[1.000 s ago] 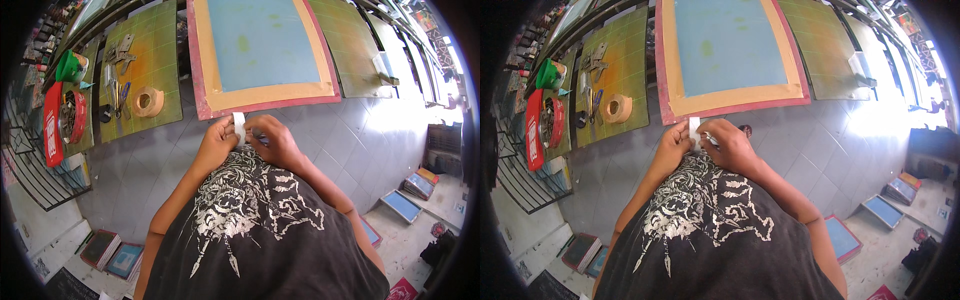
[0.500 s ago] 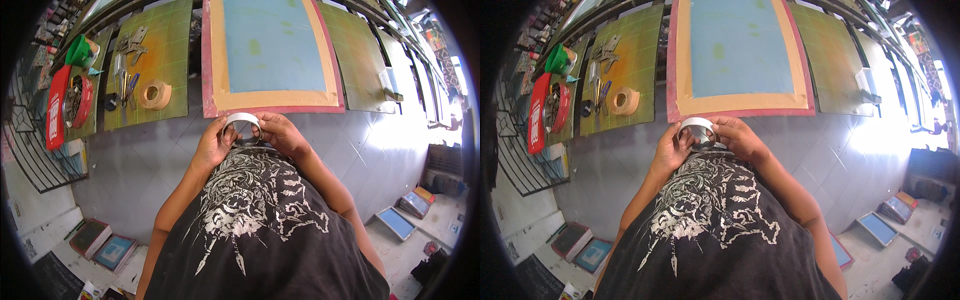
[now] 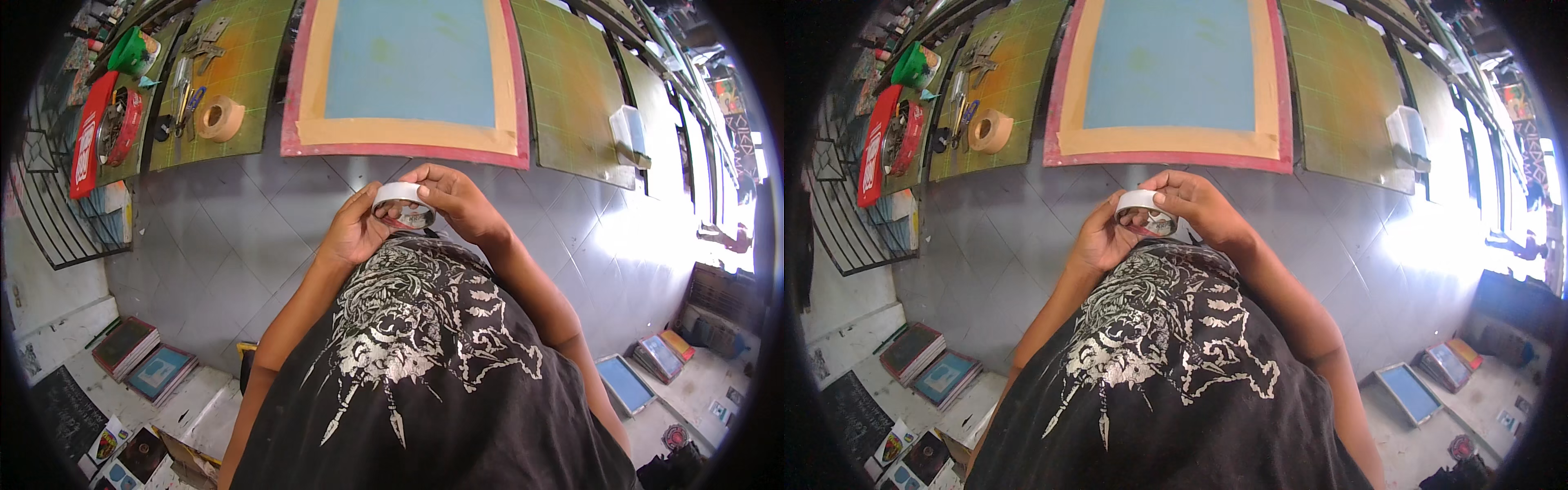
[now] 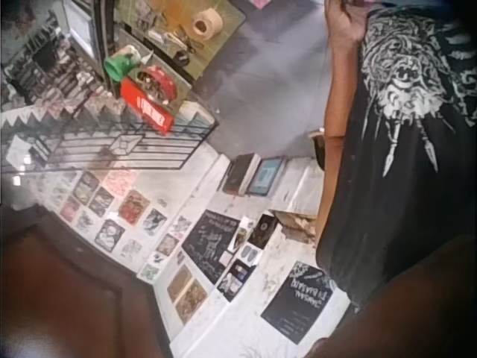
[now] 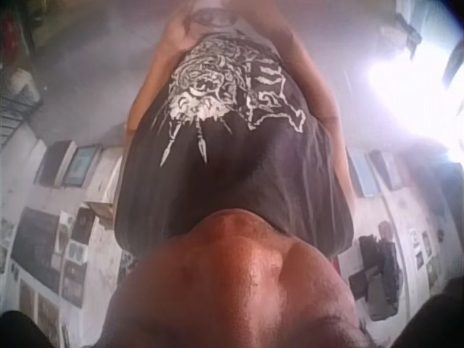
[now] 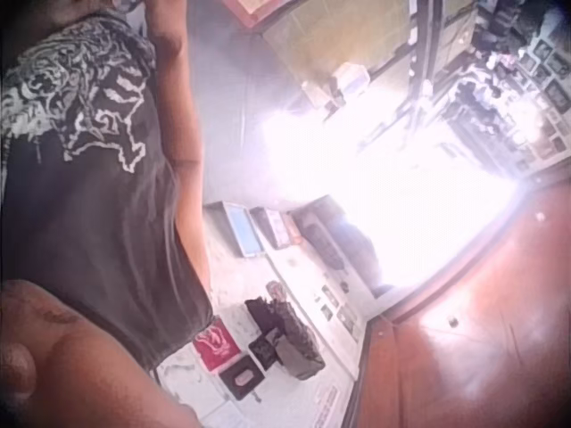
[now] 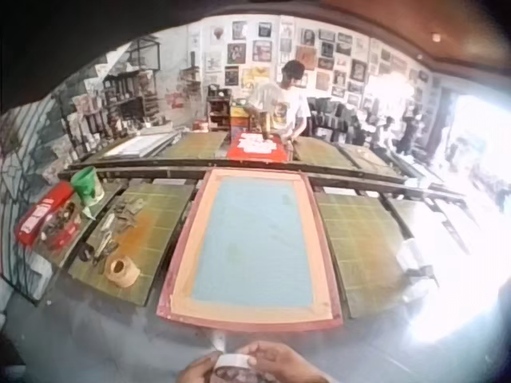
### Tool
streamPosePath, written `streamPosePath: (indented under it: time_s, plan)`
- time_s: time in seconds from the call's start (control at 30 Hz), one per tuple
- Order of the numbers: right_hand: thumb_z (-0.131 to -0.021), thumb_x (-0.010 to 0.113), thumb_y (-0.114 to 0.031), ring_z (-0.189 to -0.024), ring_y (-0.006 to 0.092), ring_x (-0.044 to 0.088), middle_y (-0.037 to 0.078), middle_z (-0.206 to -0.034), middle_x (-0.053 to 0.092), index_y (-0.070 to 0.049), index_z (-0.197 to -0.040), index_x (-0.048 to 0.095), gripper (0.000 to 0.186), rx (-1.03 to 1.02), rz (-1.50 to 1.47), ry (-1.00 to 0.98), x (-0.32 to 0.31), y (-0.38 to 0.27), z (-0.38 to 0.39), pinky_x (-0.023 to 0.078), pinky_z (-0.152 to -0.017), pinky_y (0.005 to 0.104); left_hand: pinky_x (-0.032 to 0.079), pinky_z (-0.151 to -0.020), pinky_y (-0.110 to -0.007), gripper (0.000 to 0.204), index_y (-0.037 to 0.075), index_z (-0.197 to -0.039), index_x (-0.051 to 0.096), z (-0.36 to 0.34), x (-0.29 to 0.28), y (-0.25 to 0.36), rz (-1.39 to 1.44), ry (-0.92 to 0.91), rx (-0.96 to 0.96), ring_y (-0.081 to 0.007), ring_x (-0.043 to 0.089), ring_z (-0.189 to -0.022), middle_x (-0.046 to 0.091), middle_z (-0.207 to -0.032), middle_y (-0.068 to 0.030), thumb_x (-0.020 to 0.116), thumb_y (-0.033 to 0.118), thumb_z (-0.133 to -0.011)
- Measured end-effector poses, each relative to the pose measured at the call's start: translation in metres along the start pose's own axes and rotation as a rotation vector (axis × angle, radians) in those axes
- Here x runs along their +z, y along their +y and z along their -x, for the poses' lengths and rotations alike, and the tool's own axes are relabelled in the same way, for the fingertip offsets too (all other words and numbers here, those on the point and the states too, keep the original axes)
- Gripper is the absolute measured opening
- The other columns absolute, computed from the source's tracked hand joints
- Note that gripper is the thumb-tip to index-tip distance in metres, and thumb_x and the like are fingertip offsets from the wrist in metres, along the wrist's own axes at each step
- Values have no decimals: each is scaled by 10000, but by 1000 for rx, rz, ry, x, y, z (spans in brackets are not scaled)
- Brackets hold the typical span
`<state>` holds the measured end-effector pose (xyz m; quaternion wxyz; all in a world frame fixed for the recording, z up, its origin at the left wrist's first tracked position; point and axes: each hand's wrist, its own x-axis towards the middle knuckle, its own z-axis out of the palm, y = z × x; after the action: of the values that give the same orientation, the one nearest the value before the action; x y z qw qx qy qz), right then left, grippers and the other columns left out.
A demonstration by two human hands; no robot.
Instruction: The person prepares a screen printing frame by applying tape to the inner edges of the frame and using a cloth to wipe the mesh surface before lifting the frame from the station.
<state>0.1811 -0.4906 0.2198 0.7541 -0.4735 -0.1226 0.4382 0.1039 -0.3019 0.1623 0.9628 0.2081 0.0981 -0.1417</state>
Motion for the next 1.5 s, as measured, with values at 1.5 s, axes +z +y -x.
streamPosePath:
  time_s: [1.5]
  plan:
    - [-749, 768, -66, -801, 190, 640, 97, -908, 638, -11, -1079, 548, 400, -362, 706, 108, -27, 26, 150, 519, -746, 329, 351, -487, -182, 237, 59, -1145, 629, 42, 83, -142, -563, 510, 200, -21, 411, -618, 495, -792, 46, 479, 215, -1047]
